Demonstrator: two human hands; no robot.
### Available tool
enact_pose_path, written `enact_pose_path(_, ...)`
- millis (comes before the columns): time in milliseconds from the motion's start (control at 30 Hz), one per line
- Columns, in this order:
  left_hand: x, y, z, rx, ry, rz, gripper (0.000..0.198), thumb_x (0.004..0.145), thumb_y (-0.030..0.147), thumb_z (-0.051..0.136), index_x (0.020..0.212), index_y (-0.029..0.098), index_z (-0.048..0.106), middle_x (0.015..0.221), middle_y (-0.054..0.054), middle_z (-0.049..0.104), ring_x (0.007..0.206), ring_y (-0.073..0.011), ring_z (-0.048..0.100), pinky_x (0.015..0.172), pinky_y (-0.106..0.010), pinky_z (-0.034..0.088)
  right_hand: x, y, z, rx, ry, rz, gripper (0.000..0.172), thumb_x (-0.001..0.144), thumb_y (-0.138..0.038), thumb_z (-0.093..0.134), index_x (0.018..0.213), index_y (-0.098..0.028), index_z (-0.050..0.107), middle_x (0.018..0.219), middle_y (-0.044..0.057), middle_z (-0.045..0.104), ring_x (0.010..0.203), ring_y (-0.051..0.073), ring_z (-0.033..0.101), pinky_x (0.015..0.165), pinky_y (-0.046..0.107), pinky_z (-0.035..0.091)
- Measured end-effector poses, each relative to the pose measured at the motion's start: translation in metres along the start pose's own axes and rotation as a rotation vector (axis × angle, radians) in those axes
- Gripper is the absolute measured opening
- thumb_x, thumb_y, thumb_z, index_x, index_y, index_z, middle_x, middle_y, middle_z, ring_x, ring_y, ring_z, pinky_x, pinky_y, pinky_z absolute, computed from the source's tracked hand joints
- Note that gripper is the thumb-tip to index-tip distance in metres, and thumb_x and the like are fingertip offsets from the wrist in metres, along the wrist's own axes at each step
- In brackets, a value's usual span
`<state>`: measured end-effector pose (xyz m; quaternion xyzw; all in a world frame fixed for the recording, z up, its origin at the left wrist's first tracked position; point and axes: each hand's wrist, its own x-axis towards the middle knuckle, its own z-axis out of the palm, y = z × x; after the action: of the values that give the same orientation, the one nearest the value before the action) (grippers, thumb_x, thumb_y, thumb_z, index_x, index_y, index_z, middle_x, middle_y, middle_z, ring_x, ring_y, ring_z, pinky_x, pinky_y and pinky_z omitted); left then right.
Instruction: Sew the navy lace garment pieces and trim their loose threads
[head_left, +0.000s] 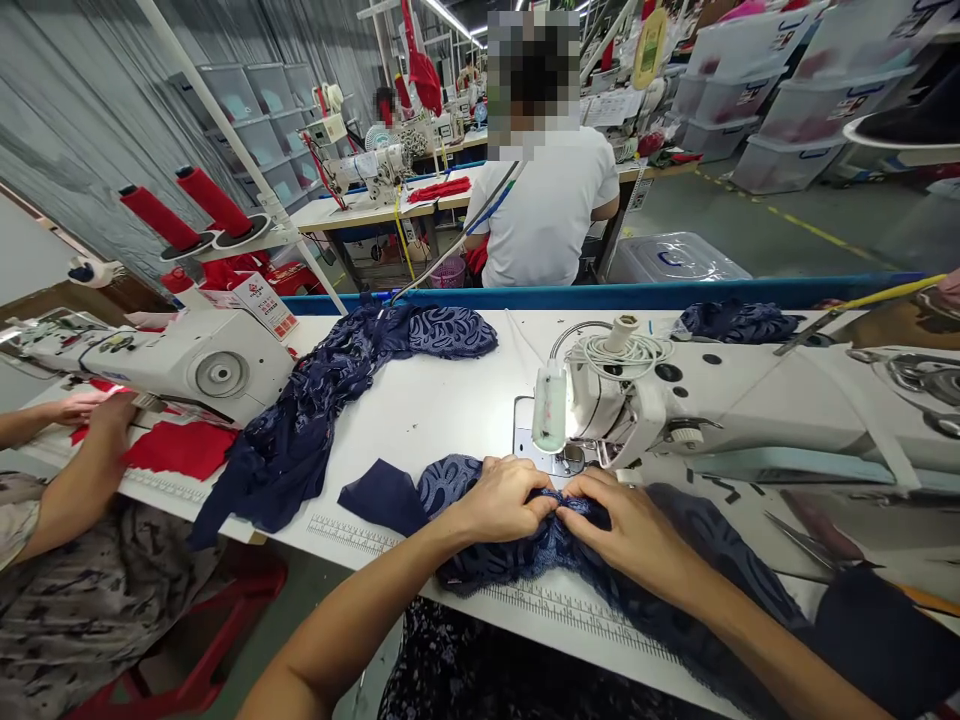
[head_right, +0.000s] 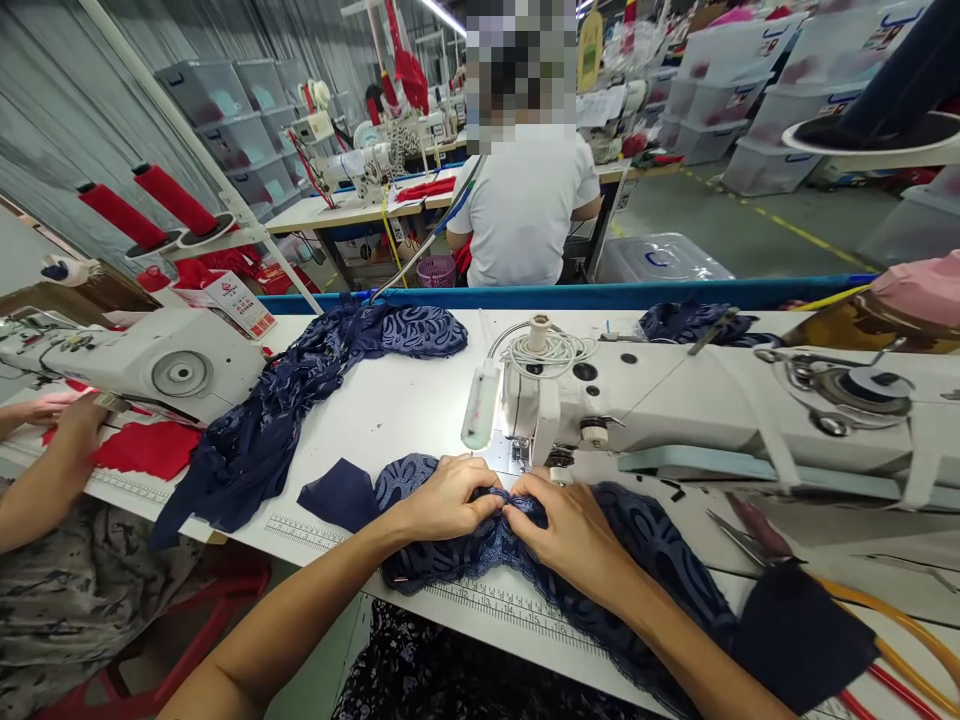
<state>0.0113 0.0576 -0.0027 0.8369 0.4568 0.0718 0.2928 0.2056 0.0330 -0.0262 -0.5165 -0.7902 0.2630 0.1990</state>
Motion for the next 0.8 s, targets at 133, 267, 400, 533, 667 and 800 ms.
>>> enact_pose_path(133,-0.002,-0.001,0.002,-0.003,0.009,-0.010,0.014,0.090,0.029,0.059,0.091,0.019,0.069,0.093,-0.004,0.068,0.098,-0.0222,0.060,0.089,-0.035,0.041,0.005,-0.002,0.002,0.074,-0.020,0.021,0.012,0.087,-0.029,0.049,0.077,-0.023,0.053,0.079,-0.001,0.060,0.073,0.016,0.058,0.066,0.030,0.041)
enact_pose_path(267,-0.003,-0.004,0.002,-0.028,0.021,-0.028,0.011,0.087,0.029,0.061,0.085,0.022,0.070,0.091,-0.002,0.068,0.095,-0.0218,0.060,0.088,-0.034,0.041,0.006,-0.002,0.001,0.122,-0.061,0.016,0.010,0.085,-0.027,0.047,0.076,-0.024,0.052,0.078,-0.001,0.056,0.073,0.016,0.054,0.063,0.028,0.039)
enact_pose_path(400,-0.003,-0.006,0.004,-0.078,0.033,-0.053,0.011,0.087,0.029,0.062,0.088,0.023,0.071,0.094,0.000,0.070,0.095,-0.0210,0.061,0.090,-0.034,0.040,0.006,0.002,0.002,0.141,-0.094,0.015,0.010,0.086,-0.027,0.047,0.078,-0.024,0.053,0.079,-0.001,0.056,0.074,0.016,0.054,0.061,0.028,0.038)
enact_pose_path(533,-0.004,-0.004,0.006,-0.132,0.035,-0.059,0.014,0.087,0.032,0.064,0.098,0.025,0.070,0.098,0.002,0.072,0.096,-0.0203,0.063,0.094,-0.035,0.038,0.004,0.003,0.003,0.137,-0.097,0.020,0.013,0.088,-0.031,0.047,0.082,-0.024,0.055,0.085,0.000,0.060,0.079,0.018,0.056,0.071,0.032,0.041)
enact_pose_path(667,-0.005,-0.003,0.008,-0.155,0.055,-0.080,0.013,0.089,0.029,0.060,0.094,0.023,0.070,0.097,0.000,0.072,0.097,-0.0204,0.063,0.096,-0.036,0.037,0.003,0.003,-0.004,0.127,-0.113,0.054,0.015,0.088,-0.039,0.052,0.087,-0.025,0.059,0.089,0.001,0.065,0.083,0.020,0.060,0.075,0.034,0.044)
enact_pose_path(800,-0.006,-0.005,0.009,-0.164,0.062,-0.069,0.016,0.090,0.032,0.059,0.097,0.023,0.070,0.095,0.000,0.071,0.097,-0.0199,0.062,0.097,-0.036,0.038,0.003,0.007,-0.010,0.143,-0.146,0.047,0.022,0.090,-0.045,0.052,0.098,-0.028,0.063,0.098,0.000,0.069,0.088,0.020,0.063,0.074,0.031,0.048)
